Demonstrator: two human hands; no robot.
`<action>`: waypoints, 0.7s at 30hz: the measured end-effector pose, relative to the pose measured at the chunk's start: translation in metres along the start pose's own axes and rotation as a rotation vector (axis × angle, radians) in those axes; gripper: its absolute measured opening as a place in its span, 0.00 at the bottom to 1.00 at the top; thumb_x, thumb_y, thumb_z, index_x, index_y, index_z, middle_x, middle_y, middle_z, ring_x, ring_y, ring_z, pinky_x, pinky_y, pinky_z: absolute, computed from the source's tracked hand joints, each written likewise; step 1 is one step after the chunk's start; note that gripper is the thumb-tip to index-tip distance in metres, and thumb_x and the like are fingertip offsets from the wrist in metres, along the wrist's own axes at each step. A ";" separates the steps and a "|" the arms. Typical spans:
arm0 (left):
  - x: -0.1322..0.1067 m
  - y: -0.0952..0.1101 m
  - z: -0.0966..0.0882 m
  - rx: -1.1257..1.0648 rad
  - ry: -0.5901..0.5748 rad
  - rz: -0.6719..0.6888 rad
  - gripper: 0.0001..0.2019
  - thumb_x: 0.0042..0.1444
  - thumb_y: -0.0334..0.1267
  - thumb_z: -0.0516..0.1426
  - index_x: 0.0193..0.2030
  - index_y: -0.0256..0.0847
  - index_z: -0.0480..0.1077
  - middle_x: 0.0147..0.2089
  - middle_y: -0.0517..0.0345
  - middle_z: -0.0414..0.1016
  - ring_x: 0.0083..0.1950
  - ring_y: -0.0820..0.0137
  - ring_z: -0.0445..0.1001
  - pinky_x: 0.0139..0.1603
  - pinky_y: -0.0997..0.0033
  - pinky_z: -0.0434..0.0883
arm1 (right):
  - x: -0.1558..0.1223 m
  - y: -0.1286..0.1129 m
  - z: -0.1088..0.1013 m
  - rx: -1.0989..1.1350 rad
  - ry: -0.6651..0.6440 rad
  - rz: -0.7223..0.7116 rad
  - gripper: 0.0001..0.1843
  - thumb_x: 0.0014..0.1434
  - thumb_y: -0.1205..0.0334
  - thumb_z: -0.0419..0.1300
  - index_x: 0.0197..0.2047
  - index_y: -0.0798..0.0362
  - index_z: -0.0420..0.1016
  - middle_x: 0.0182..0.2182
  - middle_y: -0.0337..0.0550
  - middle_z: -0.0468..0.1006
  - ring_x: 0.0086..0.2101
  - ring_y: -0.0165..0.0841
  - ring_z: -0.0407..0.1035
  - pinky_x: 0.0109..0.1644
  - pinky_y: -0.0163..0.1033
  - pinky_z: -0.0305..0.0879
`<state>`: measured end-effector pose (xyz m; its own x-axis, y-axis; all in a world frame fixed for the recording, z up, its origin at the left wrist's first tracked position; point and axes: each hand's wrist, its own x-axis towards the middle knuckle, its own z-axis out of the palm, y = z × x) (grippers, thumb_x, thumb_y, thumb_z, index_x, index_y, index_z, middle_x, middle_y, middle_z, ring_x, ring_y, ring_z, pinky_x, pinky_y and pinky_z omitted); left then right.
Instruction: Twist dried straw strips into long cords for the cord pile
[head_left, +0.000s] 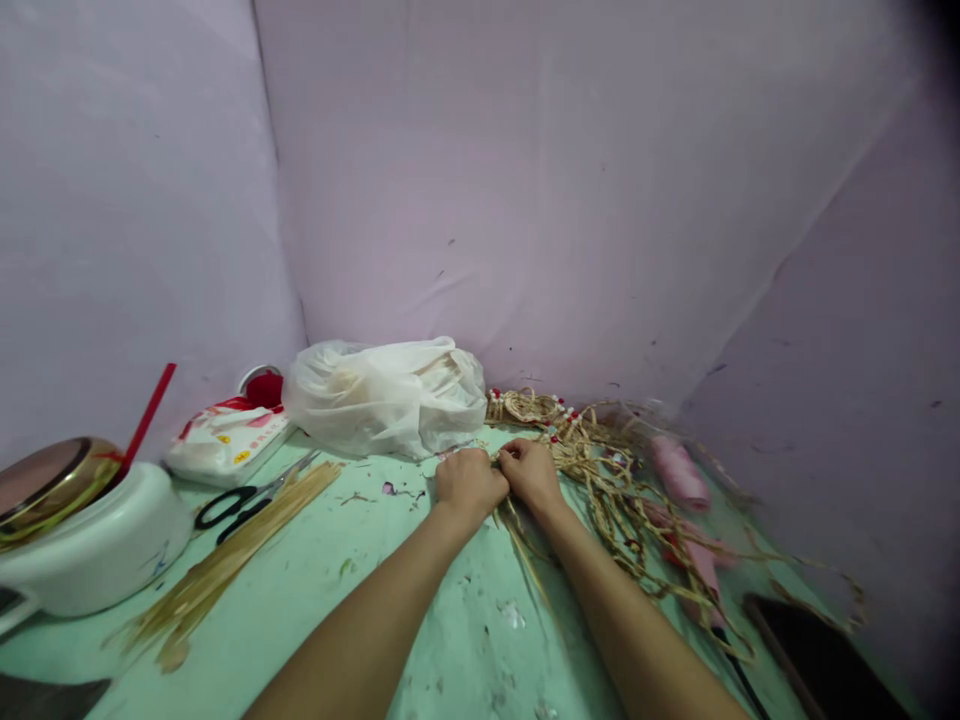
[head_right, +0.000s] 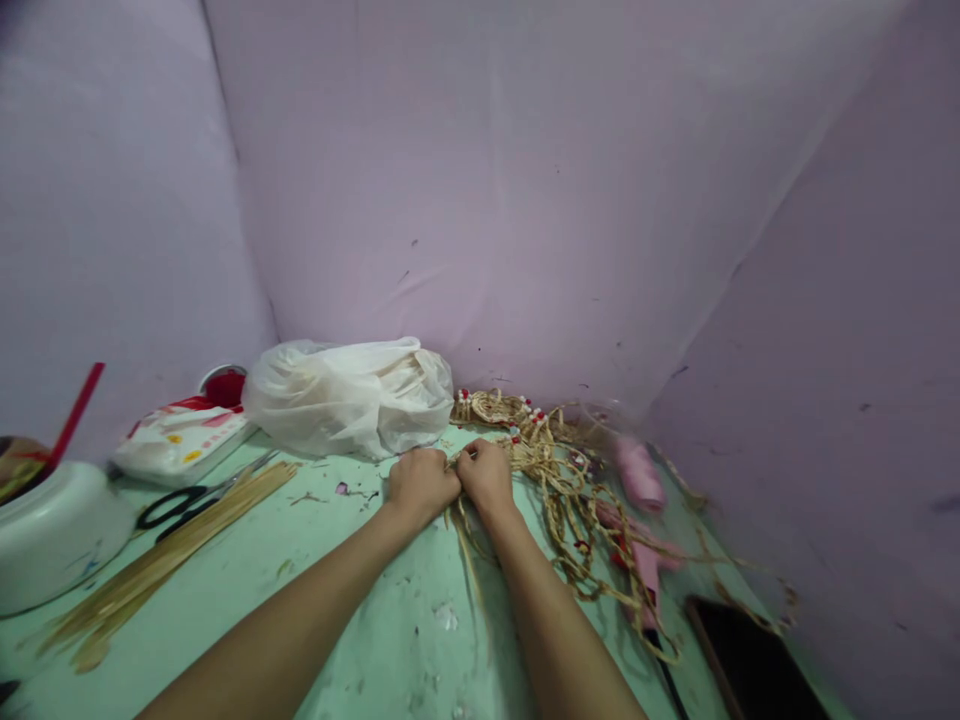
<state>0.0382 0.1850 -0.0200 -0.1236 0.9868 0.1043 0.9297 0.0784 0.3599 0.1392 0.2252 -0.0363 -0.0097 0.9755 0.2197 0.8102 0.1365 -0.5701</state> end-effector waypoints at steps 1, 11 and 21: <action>0.000 0.001 0.000 0.002 -0.001 0.006 0.16 0.47 0.39 0.48 0.36 0.37 0.74 0.36 0.43 0.75 0.40 0.57 0.73 0.38 0.64 0.67 | 0.001 -0.004 -0.002 -0.059 -0.013 0.015 0.14 0.48 0.66 0.50 0.31 0.58 0.78 0.30 0.50 0.78 0.32 0.35 0.70 0.36 0.34 0.58; 0.003 -0.006 -0.006 0.055 -0.123 0.182 0.16 0.46 0.37 0.48 0.35 0.35 0.74 0.36 0.39 0.75 0.40 0.56 0.73 0.37 0.64 0.67 | -0.025 -0.010 -0.018 -0.326 -0.120 -0.015 0.16 0.55 0.62 0.49 0.36 0.54 0.78 0.35 0.53 0.76 0.35 0.35 0.69 0.35 0.34 0.57; 0.008 -0.013 -0.003 0.063 -0.115 0.224 0.13 0.43 0.36 0.49 0.29 0.39 0.75 0.32 0.45 0.75 0.37 0.60 0.73 0.33 0.67 0.65 | -0.067 0.001 -0.019 -0.243 -0.034 -0.044 0.13 0.56 0.69 0.48 0.32 0.59 0.74 0.31 0.52 0.76 0.32 0.32 0.68 0.34 0.33 0.53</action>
<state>0.0242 0.1915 -0.0215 0.1248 0.9899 0.0677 0.9495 -0.1390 0.2812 0.1518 0.1568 -0.0368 -0.0640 0.9753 0.2113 0.9258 0.1371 -0.3522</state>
